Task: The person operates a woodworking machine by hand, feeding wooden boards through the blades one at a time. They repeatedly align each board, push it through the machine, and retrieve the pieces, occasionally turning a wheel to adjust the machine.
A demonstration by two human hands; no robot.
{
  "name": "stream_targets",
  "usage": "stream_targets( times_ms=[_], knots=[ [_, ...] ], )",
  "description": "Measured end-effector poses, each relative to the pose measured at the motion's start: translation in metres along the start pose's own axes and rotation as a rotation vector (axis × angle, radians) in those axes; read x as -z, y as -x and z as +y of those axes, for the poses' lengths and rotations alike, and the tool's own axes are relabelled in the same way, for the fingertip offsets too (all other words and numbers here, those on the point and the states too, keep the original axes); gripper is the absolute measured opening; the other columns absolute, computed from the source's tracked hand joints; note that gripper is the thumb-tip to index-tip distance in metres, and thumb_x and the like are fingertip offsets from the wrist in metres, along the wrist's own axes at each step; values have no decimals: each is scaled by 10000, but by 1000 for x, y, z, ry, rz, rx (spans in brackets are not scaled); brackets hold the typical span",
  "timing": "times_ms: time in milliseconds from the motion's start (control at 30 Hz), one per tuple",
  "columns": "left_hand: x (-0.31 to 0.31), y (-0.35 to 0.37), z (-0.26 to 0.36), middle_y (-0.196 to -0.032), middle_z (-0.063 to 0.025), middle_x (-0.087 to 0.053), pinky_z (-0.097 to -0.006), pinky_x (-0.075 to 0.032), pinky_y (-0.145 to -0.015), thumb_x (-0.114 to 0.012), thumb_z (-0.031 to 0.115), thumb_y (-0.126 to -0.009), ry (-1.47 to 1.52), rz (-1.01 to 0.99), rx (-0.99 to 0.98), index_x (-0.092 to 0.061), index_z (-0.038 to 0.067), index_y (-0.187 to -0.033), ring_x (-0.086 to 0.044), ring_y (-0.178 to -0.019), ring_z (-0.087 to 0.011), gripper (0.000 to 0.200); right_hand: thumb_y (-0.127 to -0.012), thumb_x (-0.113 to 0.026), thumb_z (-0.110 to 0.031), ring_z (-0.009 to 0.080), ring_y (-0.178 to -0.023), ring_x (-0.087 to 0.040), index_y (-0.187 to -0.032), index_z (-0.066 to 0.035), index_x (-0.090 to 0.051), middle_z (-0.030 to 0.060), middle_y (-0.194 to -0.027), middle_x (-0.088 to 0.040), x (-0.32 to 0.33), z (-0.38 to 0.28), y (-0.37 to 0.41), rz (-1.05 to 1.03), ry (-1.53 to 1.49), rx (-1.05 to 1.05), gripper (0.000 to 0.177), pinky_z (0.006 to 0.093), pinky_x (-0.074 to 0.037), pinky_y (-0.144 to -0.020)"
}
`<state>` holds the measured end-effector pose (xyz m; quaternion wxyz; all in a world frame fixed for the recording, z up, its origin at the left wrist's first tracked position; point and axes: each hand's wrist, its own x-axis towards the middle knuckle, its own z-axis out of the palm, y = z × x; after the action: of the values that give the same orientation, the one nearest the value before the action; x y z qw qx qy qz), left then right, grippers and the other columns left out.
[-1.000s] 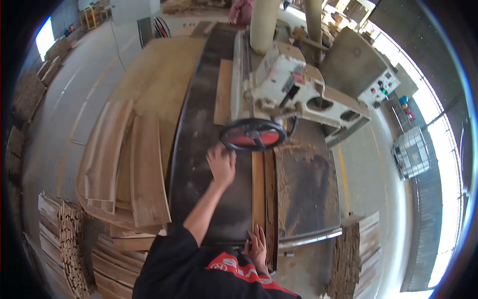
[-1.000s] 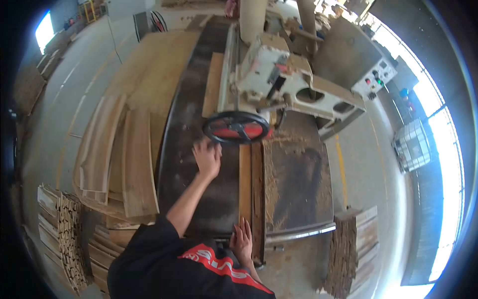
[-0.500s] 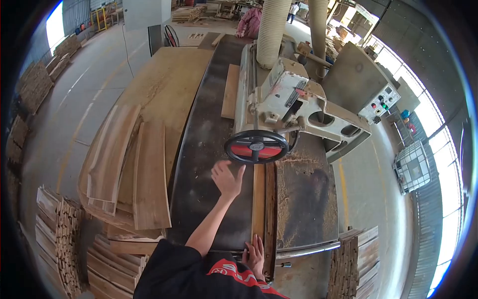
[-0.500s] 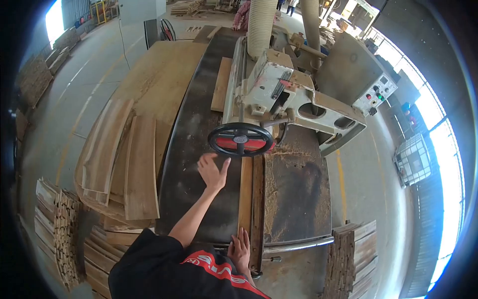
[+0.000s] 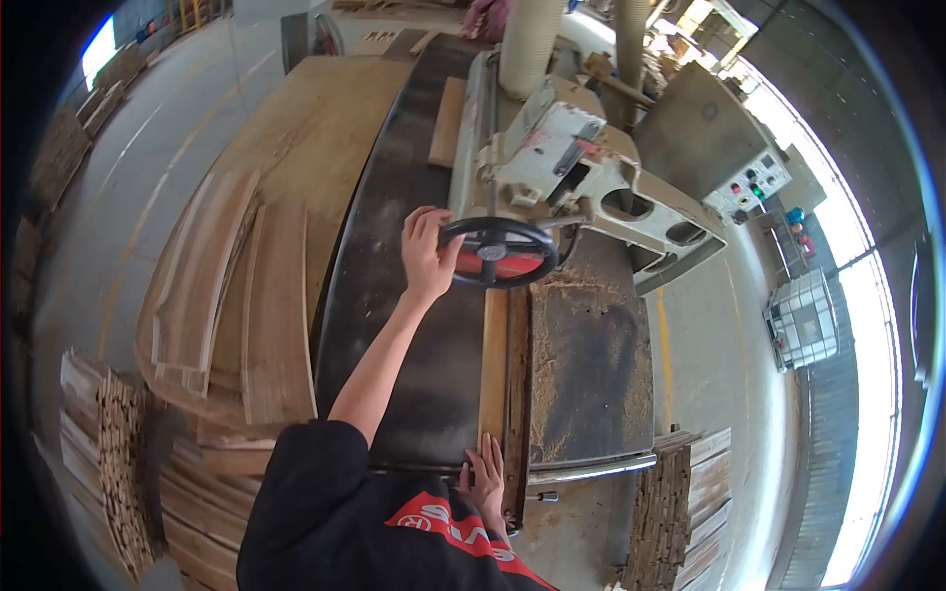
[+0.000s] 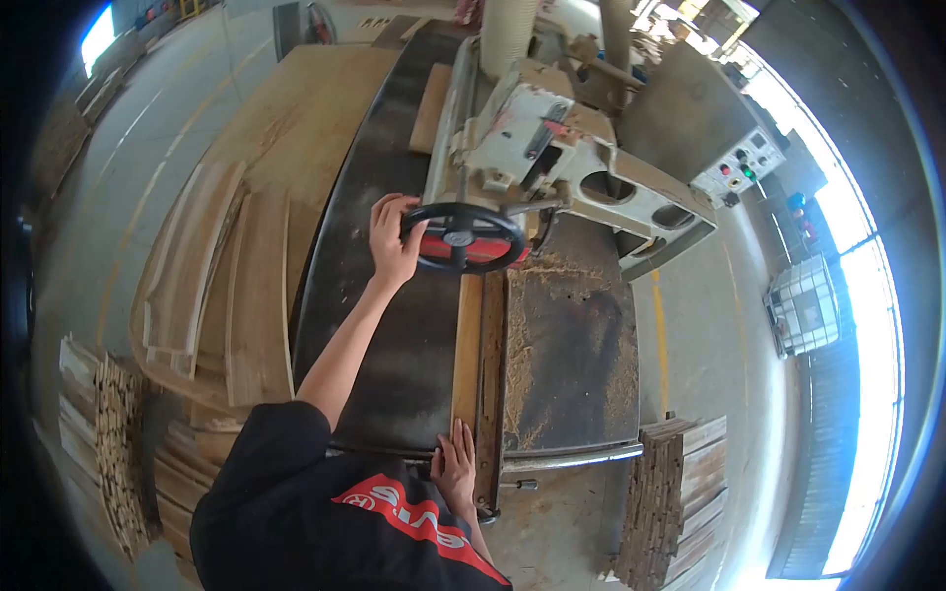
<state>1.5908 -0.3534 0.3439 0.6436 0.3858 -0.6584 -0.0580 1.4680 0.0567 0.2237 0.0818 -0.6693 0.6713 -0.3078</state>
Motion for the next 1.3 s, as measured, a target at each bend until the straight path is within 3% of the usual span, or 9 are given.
stream_targets(
  times_ms=[67,267,533,767,967,1067,1167,1267,1300],
  knots=[
    [5,5,3,-1123,-131,-673,-503,-442,-1028,-767,202,-905,-23,19,25,-667,64,-1135,-565,-1224,-396,285,-899,-671,-29,461,-1453,-467,-1215,-5,-677,280,-1564,-490,3,-2,-1,4,31,1,317,498,-416,-1197],
    [129,70,-28,-1444,-180,-550,-554,-369,-1151,-823,480,-869,-398,-161,123,-554,37,-1418,-444,-1398,-443,755,-892,-677,-31,481,-1447,-470,-1202,-12,-683,287,-1568,-489,-4,3,1,6,52,47,311,504,-432,-1178],
    [308,151,-35,-1626,-328,-324,-689,-237,-1210,-802,850,-623,-1097,-297,781,-335,33,-1608,-240,-1538,-520,1362,-885,-677,-30,482,-1454,-458,-1200,1,-683,289,-1580,-473,-5,3,2,19,48,71,317,515,-417,-1186],
    [301,141,-29,-1593,-355,-339,-686,-256,-1203,-853,867,-496,-1084,-386,1013,-278,46,-1635,-294,-1497,-538,1517,-889,-680,-29,481,-1464,-444,-1203,16,-676,286,-1583,-469,-5,2,1,17,34,68,317,517,-398,-1200],
    [290,128,-35,-1588,-317,-363,-700,-285,-1170,-940,763,-445,-1152,-381,1115,-407,44,-1594,-354,-1482,-490,1457,-889,-682,-34,477,-1484,-419,-1199,18,-677,291,-1581,-468,0,-2,0,15,6,33,314,518,-378,-1213],
    [306,132,-20,-1448,-286,-536,-570,-404,-1143,-952,657,-547,-943,-319,1167,-458,11,-1548,-508,-1387,-398,1290,-885,-678,-22,486,-1488,-406,-1213,23,-665,297,-1586,-458,2,-4,0,3,-23,11,332,522,-363,-1224],
    [337,188,-37,-1143,-162,-701,-415,-537,-987,-866,550,-739,95,-93,1093,-616,-6,-1407,-684,-1127,-279,904,-881,-678,-9,494,-1501,-381,-1258,26,-638,296,-1603,-432,7,-9,-2,-18,-20,19,381,526,-353,-1231],
    [365,232,-15,-954,-84,-723,-332,-568,-847,-720,457,-880,599,-173,1282,-693,1,-1302,-720,-918,-212,622,-781,-715,-4,482,-1581,-211,-1494,1,-467,297,-1693,-251,27,-22,-7,-217,75,-10,755,552,-244,-1282],
    [358,216,36,-1100,-126,-741,-374,-579,-898,-641,476,-910,826,-43,1377,-643,2,-1367,-730,-987,-241,659,-752,-724,-20,476,-1596,-171,-1538,-6,-431,300,-1707,-210,33,-29,-7,-288,154,-14,839,572,-193,-1296]
  ],
)
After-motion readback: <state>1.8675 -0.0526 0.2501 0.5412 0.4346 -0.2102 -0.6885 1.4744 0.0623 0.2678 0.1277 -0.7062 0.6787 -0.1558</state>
